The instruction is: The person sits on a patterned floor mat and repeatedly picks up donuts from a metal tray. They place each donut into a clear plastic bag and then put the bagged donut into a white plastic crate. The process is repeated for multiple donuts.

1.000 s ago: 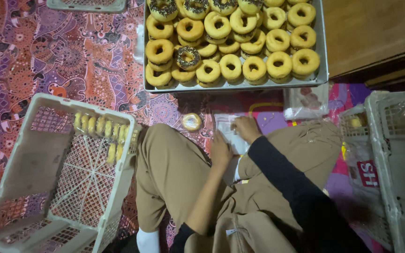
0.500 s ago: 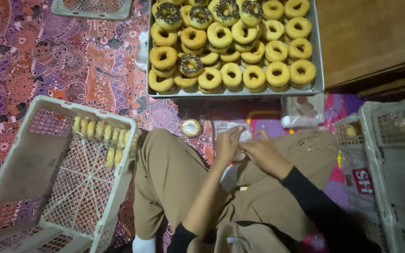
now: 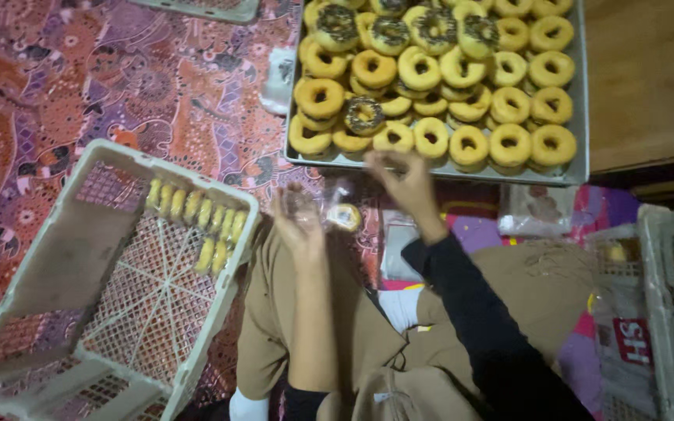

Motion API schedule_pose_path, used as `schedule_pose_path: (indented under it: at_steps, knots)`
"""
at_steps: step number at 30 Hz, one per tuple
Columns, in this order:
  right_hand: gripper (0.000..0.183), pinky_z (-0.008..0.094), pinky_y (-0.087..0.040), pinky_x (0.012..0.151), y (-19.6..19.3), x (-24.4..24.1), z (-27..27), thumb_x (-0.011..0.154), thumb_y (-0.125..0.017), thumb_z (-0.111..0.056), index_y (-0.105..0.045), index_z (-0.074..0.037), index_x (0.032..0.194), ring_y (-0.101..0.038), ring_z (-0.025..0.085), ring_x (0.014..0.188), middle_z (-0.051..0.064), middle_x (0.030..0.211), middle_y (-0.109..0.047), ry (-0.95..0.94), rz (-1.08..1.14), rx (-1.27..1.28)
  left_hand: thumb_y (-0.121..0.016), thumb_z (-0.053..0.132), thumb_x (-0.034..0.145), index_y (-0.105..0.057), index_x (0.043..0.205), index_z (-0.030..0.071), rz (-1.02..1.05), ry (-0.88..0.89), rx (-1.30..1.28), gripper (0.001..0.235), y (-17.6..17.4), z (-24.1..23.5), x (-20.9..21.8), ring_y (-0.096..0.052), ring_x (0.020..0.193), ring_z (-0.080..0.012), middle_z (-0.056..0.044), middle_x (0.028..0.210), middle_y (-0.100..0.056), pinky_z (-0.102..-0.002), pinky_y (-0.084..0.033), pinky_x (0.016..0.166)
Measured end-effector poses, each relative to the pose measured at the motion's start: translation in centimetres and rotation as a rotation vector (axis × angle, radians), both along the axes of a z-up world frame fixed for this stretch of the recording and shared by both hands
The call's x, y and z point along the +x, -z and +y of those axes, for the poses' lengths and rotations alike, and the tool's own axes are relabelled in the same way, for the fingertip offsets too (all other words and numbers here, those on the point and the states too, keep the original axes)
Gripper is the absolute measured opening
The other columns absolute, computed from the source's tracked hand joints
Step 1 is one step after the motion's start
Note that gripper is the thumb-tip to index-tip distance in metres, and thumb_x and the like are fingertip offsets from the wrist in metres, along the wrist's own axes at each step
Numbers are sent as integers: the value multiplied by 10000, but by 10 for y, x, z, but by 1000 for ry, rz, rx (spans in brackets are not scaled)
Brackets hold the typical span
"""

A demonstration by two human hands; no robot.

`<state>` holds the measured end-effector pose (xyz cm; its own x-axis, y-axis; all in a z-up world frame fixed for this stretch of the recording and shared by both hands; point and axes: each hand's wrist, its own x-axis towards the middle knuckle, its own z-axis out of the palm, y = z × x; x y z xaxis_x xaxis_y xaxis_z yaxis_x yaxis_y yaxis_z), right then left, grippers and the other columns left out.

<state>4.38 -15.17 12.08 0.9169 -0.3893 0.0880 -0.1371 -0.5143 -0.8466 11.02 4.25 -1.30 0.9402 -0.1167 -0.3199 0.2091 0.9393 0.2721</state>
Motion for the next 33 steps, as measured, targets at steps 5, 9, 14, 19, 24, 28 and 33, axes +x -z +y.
schedule_pose_path:
  at_steps: [5,9,14,19,24,28,33]
  knots:
    - [698,529,-415,879,28,68,-20,695,-892,-596,-722,-33,1071,-576,333,1074,132,1047,-644,284,-31,-711,-703,402,896,-642,1163,180,207,-58,-163,352,11,31,4,-635,1142,-327,-165,1212,-670,-508,-502,1010]
    - [650,503,-431,926,31,62,-15,731,-945,-495,-706,-34,1122,-602,300,1087,122,1104,-661,301,-222,-662,-701,413,865,-589,1235,93,191,-108,-399,502,-10,23,-7,-525,1293,-454,-281,1335,-537,-630,-444,1086]
    - [662,330,-518,869,-18,-45,19,650,-960,-209,-676,-42,1224,-637,218,1025,91,1159,-671,-29,-289,101,-663,426,863,-525,1301,53,132,-111,-462,592,-40,10,-17,-441,1403,-483,-289,1453,-472,-663,-386,1115]
    - [615,354,-553,861,-33,-114,71,650,-921,-215,-696,-37,1193,-639,250,977,132,1078,-621,37,-181,-112,-628,371,877,-471,1363,80,-98,-19,-635,588,-65,-32,-58,-401,1491,-454,-271,1601,-400,-631,-322,1235]
    - [527,382,-530,836,-28,-100,66,744,-907,-194,-691,8,1180,-635,307,997,185,1116,-611,-34,-235,-154,-633,345,941,-310,1629,163,-328,113,-368,781,-100,-50,-87,-386,1464,-419,-212,1598,-364,-546,-341,1233]
    - [332,316,-533,1005,-36,-109,61,978,-657,-113,-656,-8,1294,-668,214,1161,171,1278,-650,-113,-403,490,-623,174,914,-251,1607,247,-434,110,125,790,-121,-41,-93,-399,1467,-401,-150,1626,-344,-519,-393,1198]
    - [150,314,-567,775,-53,-128,29,871,-793,-45,-767,6,1009,-721,188,903,121,1004,-768,-233,-296,143,-571,189,976,-384,1560,123,-332,136,467,616,-127,-32,-146,-538,1359,-359,-144,1585,-432,-470,-505,1100]
